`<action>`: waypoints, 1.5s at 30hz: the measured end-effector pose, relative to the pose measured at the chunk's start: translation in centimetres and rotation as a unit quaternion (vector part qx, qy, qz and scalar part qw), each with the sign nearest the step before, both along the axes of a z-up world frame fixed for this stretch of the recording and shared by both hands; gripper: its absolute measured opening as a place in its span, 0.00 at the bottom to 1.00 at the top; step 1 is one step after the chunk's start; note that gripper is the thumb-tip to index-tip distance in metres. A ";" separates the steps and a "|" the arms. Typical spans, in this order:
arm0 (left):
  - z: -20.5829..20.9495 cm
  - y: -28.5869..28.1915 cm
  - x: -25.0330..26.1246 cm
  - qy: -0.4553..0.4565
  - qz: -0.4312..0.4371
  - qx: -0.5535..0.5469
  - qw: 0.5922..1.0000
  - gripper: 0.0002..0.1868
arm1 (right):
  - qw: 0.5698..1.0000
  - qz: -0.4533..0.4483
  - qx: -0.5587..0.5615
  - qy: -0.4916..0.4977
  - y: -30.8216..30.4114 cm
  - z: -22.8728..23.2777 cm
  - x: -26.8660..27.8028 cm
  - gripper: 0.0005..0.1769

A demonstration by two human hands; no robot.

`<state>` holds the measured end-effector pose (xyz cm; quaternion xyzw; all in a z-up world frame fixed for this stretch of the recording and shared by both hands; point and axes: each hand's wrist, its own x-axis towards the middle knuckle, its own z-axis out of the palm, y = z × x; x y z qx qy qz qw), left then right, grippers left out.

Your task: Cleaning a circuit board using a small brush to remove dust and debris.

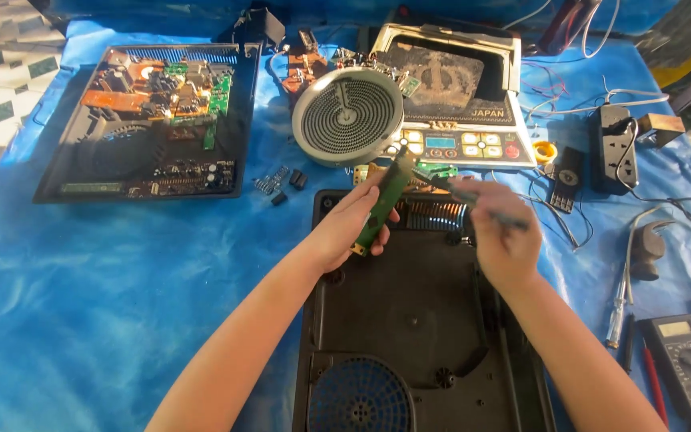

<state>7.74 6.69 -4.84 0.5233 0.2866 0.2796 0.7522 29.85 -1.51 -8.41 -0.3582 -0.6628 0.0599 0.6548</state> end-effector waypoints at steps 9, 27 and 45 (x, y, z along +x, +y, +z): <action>-0.1 0.0 -0.7 0.002 0.006 0.008 1.000 0.29 | 0.996 -0.044 -0.012 -0.082 -0.3 -0.7 0.1 0.07; -1.9 2.2 -0.7 0.005 0.006 -0.032 0.999 0.27 | 0.886 0.089 -0.328 0.315 0.7 -0.5 3.2 0.07; -2.0 1.8 -0.8 -0.007 0.006 0.024 1.000 0.26 | 0.994 0.051 -0.097 0.019 -0.6 -0.1 -0.1 0.04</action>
